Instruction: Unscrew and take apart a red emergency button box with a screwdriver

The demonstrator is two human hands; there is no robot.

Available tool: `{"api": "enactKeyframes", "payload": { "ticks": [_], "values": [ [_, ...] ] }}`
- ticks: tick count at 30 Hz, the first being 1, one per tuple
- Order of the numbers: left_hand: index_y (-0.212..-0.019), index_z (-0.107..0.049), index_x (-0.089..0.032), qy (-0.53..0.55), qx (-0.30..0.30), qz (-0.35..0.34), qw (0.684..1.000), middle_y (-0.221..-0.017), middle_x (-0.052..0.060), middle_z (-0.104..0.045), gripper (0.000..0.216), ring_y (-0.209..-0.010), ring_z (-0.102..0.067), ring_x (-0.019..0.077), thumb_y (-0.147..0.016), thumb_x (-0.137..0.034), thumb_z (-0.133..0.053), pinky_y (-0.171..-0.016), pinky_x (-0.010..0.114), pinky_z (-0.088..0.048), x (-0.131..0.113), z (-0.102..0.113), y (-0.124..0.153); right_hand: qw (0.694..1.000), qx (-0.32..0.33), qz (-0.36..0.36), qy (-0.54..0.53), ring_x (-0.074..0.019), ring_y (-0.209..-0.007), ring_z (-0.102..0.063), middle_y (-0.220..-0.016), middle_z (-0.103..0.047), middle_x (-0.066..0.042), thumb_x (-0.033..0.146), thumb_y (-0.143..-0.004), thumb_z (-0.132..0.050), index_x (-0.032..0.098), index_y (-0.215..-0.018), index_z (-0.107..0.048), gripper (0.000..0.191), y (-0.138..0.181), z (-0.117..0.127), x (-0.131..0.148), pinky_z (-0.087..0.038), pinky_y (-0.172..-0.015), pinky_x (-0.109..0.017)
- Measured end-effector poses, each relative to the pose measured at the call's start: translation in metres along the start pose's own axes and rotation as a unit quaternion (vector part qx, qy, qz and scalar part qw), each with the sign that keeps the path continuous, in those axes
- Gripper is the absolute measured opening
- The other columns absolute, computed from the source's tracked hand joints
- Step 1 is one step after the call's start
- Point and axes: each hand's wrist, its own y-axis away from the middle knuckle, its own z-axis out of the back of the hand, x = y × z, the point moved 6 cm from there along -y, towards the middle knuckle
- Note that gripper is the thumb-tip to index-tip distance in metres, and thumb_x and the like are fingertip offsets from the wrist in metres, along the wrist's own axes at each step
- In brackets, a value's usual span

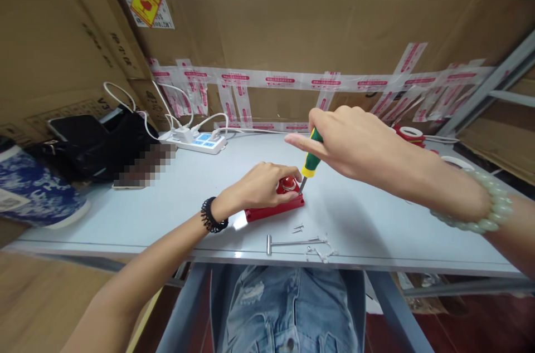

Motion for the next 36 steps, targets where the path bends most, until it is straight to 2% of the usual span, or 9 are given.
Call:
{"api": "enactKeyframes", "payload": {
  "ticks": [4,7,12,15,17,24,26,32,36],
  "values": [
    [-0.097,-0.063,-0.02,0.004,0.002,-0.007,1.0,-0.081,0.001,-0.069,0.019,-0.064,-0.059,0.0157,-0.082,-0.03,-0.057,-0.062,0.026,-0.039,0.0,-0.001,0.0,0.996,0.047,0.043,-0.061,-0.017,-0.062,-0.052,-0.075,-0.061,-0.003,0.04,-0.086,-0.048,0.021,-0.103,-0.052,0.026,-0.001,0.0,-0.004,-0.033,-0.055,-0.029],
    [-0.095,-0.064,-0.02,0.01,0.005,-0.007,1.0,-0.083,0.001,-0.069,0.018,-0.066,-0.06,0.0157,-0.082,-0.03,-0.057,-0.063,0.026,-0.039,0.002,-0.002,0.0,0.988,0.078,0.072,-0.11,-0.0144,-0.061,-0.051,-0.081,-0.063,-0.001,0.033,-0.08,-0.054,0.023,-0.106,-0.051,0.027,0.001,0.001,-0.004,-0.033,-0.055,-0.027],
    [-0.092,-0.065,-0.02,0.009,0.002,-0.004,1.0,-0.081,0.001,-0.069,0.016,-0.064,-0.059,0.0151,-0.081,-0.029,-0.057,-0.062,0.025,-0.038,0.001,-0.001,0.0,0.993,0.027,0.057,-0.097,-0.0154,-0.063,-0.05,-0.073,-0.059,-0.003,0.037,-0.089,-0.042,0.019,-0.089,-0.053,0.021,0.0,0.001,0.004,-0.032,-0.057,-0.029],
    [-0.094,-0.065,-0.02,0.004,0.004,-0.002,1.0,-0.081,0.0,-0.069,0.017,-0.063,-0.058,0.0144,-0.081,-0.029,-0.057,-0.061,0.025,-0.037,0.001,-0.001,0.0,0.987,0.019,0.076,-0.144,-0.0158,-0.07,-0.053,-0.08,-0.06,-0.003,0.026,-0.085,-0.045,0.019,-0.095,-0.051,0.013,0.0,-0.001,0.008,-0.035,-0.061,-0.028],
    [-0.095,-0.066,-0.021,0.002,0.006,-0.004,1.0,-0.079,-0.001,-0.068,0.018,-0.061,-0.057,0.0142,-0.081,-0.028,-0.058,-0.06,0.026,-0.037,0.001,-0.001,0.0,0.98,0.02,0.095,-0.173,-0.0165,-0.076,-0.054,-0.087,-0.06,-0.002,0.023,-0.081,-0.05,0.02,-0.101,-0.049,0.02,0.001,-0.001,0.009,-0.038,-0.063,-0.028],
    [-0.096,-0.067,-0.021,0.011,0.006,-0.017,1.0,-0.091,0.0,-0.07,0.016,-0.07,-0.061,0.0143,-0.083,-0.026,-0.058,-0.067,0.026,-0.04,0.001,-0.002,0.0,0.987,-0.039,0.066,-0.139,-0.0177,-0.071,-0.052,-0.081,-0.055,-0.004,0.032,-0.088,-0.045,0.019,-0.096,-0.046,0.015,0.001,-0.002,0.006,-0.039,-0.064,-0.032],
    [-0.098,-0.067,-0.022,0.015,0.01,-0.019,1.0,-0.095,0.0,-0.07,0.017,-0.073,-0.062,0.0148,-0.084,-0.028,-0.058,-0.07,0.026,-0.041,0.0,-0.002,0.0,0.985,-0.04,0.063,-0.158,-0.0162,-0.069,-0.05,-0.083,-0.056,-0.004,0.025,-0.085,-0.046,0.019,-0.098,-0.044,0.014,0.0,-0.002,0.005,-0.038,-0.062,-0.031],
    [-0.099,-0.068,-0.022,0.021,0.013,-0.028,0.999,-0.095,0.002,-0.071,0.032,-0.076,-0.065,0.0169,-0.087,-0.05,-0.058,-0.068,0.027,-0.041,0.001,-0.002,-0.001,0.955,-0.001,0.099,-0.278,-0.0159,-0.076,-0.055,-0.101,-0.057,-0.005,0.013,-0.07,-0.054,0.023,-0.104,-0.04,0.038,-0.001,0.001,0.007,-0.04,-0.056,-0.027],
    [-0.1,-0.069,-0.023,0.023,0.014,-0.036,0.999,-0.099,0.002,-0.071,0.027,-0.079,-0.066,0.0171,-0.092,-0.044,-0.053,-0.07,0.027,-0.042,0.002,-0.003,0.0,0.956,-0.032,0.119,-0.267,-0.0173,-0.081,-0.056,-0.098,-0.057,-0.005,0.015,-0.075,-0.052,0.022,-0.1,-0.041,0.028,-0.002,0.004,0.017,-0.043,-0.066,-0.032]
  ]
}}
